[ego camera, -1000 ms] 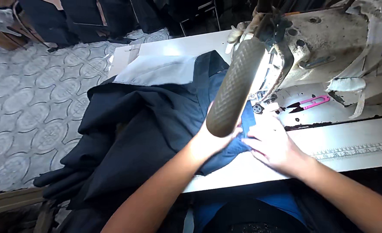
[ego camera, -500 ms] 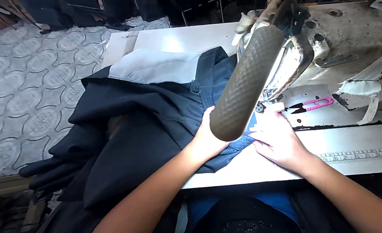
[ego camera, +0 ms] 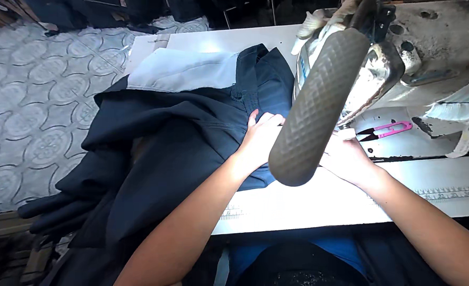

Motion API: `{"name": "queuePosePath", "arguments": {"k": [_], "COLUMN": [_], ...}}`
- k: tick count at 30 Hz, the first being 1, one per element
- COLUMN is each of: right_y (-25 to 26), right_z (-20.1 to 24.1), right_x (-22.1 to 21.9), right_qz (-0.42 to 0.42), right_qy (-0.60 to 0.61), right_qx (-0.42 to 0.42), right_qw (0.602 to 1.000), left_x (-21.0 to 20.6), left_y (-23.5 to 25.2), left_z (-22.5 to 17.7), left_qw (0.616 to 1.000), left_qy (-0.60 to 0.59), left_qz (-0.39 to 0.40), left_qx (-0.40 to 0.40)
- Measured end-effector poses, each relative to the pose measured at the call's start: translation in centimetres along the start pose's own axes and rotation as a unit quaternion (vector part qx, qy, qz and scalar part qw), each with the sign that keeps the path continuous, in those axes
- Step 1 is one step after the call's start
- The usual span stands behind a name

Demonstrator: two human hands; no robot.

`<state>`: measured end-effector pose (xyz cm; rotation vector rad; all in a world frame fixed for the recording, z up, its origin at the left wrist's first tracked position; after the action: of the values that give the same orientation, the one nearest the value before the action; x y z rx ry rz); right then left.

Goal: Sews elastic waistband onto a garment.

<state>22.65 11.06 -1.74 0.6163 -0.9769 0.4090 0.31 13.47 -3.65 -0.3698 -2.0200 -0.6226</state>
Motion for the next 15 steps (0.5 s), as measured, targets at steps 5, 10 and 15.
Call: {"name": "queuePosePath", "arguments": {"k": [5,10,15], "right_y": [0.2,-1.5,-8.3], "right_z": [-0.4,-0.5,-2.1], "right_x": [-0.1,2.3,7.1], "right_qz": [0.008,0.030,-0.160], "right_qy": [-0.010,-0.082,-0.040], "right_qx": [-0.008,-0.014,-0.074], "right_qw": [1.000,0.996,0.984], "left_x": [0.0,-0.3,-0.3], "left_y": [0.5,0.8,0.8], "left_z": [0.2,-0.2,-0.8], "left_qw": [1.000,0.998,0.997], "left_qy": [0.008,0.030,0.036], "left_qz": [-0.014,-0.049,-0.052], "left_qx": [0.002,0.028,0.050]}}
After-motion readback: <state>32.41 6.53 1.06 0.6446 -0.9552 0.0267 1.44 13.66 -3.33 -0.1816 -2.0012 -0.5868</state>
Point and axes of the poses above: each hand's wrist, its own y-axis towards the middle knuckle, its own x-axis out of the back of the hand, z = x × y, the point moved 1 cm from there along y, towards the middle knuckle
